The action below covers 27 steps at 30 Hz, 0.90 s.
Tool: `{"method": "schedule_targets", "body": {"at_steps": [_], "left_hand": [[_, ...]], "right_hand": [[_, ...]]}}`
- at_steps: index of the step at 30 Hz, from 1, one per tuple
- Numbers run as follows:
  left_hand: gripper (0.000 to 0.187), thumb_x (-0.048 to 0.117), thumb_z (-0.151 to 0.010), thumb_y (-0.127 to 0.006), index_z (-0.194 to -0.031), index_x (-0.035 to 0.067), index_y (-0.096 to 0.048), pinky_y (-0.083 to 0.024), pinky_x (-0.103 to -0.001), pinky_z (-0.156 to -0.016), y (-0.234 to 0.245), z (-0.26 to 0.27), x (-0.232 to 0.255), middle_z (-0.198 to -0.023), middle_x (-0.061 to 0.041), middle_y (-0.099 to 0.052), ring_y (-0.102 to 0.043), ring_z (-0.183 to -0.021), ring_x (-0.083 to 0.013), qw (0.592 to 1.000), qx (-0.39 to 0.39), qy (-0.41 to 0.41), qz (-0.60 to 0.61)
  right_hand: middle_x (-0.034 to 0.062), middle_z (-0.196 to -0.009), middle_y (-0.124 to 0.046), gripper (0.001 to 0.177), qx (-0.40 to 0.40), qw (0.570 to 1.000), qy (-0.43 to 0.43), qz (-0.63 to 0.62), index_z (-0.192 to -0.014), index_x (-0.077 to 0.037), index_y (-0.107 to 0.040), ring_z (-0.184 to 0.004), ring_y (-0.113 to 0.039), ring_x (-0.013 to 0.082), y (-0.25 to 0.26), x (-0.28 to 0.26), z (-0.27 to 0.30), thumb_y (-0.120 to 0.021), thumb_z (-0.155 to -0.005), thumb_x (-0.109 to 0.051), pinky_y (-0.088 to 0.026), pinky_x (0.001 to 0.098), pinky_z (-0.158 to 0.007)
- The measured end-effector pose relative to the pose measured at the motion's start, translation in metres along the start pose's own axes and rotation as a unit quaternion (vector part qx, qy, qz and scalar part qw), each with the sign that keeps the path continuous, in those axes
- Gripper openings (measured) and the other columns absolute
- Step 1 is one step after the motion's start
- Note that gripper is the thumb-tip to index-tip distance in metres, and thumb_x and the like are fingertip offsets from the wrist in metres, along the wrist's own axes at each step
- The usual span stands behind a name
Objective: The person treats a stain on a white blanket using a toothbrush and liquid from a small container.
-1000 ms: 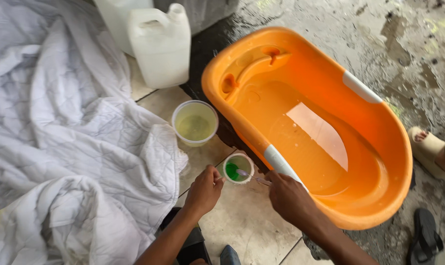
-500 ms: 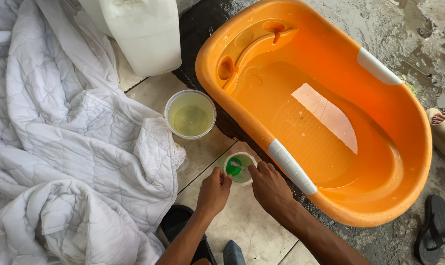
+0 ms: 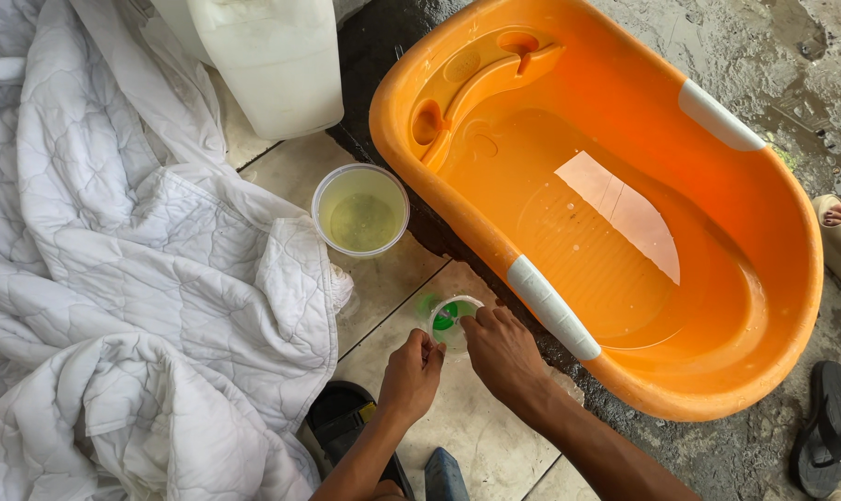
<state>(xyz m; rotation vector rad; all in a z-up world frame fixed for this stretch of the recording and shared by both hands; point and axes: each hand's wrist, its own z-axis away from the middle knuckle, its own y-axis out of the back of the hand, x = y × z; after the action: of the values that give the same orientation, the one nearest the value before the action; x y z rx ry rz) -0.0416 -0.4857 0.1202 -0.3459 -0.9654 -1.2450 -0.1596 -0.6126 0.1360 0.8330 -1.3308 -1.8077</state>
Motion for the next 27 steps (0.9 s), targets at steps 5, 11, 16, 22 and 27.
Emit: {"method": "schedule_targets", "body": {"at_steps": [5,11,16,22,27], "left_hand": [[0.027,0.032,-0.104,-0.057,-0.087,0.012,-0.052,-0.041,-0.039,-0.061,0.000,0.006,-0.001,-0.070,-0.003,-0.062,-0.054,-0.061,-0.0197,1.000,0.001,-0.001,0.002],[0.026,0.033,-0.103,-0.058,-0.088,0.012,-0.055,-0.043,-0.039,-0.060,0.002,0.008,0.000,-0.071,-0.002,-0.064,-0.056,-0.062,-0.0187,1.000,0.020,0.000,0.007],[0.027,0.034,-0.102,-0.058,-0.086,0.012,-0.053,-0.042,-0.041,-0.059,0.003,0.004,-0.009,-0.071,-0.003,-0.062,-0.057,-0.062,-0.0215,0.999,0.053,-0.004,0.006],[0.024,0.036,-0.099,-0.057,-0.099,0.013,-0.049,-0.049,-0.046,-0.075,-0.005,0.003,-0.025,-0.097,-0.003,-0.057,-0.062,-0.076,-0.0225,0.993,0.112,-0.033,-0.022],[0.032,0.022,-0.095,-0.062,-0.121,0.008,-0.049,-0.046,-0.051,-0.090,0.011,0.021,-0.012,-0.120,-0.015,-0.053,-0.054,-0.111,-0.0372,0.962,0.207,-0.154,-0.089]], "right_hand": [[0.0052,-0.083,-0.063,0.014,-0.025,0.998,-0.036,-0.042,-0.105,-0.012,-0.067,-0.085,-0.060,0.0312,0.021,-0.006,0.006,-0.059,-0.102,-0.023,-0.054,0.0488,-0.058],[0.0069,-0.099,-0.065,0.023,-0.059,0.990,-0.086,-0.090,-0.119,-0.016,-0.065,-0.099,-0.065,0.0316,0.043,-0.008,0.015,-0.057,-0.101,-0.026,-0.056,0.0512,-0.063],[-0.0004,-0.105,-0.072,0.027,-0.028,0.966,-0.154,-0.206,-0.118,-0.019,-0.072,-0.085,-0.071,0.0263,0.064,-0.003,0.031,-0.057,-0.098,-0.029,-0.053,0.0464,-0.061],[-0.0007,-0.104,-0.077,0.027,-0.025,0.947,-0.195,-0.254,-0.118,-0.022,-0.074,-0.091,-0.075,0.0197,0.079,0.000,0.045,-0.059,-0.096,-0.025,-0.053,0.0417,-0.065],[-0.0011,-0.099,-0.077,0.028,-0.036,0.917,-0.246,-0.312,-0.117,-0.022,-0.077,-0.087,-0.071,0.0174,0.097,-0.001,0.055,-0.060,-0.095,-0.028,-0.049,0.0347,-0.075]]}}
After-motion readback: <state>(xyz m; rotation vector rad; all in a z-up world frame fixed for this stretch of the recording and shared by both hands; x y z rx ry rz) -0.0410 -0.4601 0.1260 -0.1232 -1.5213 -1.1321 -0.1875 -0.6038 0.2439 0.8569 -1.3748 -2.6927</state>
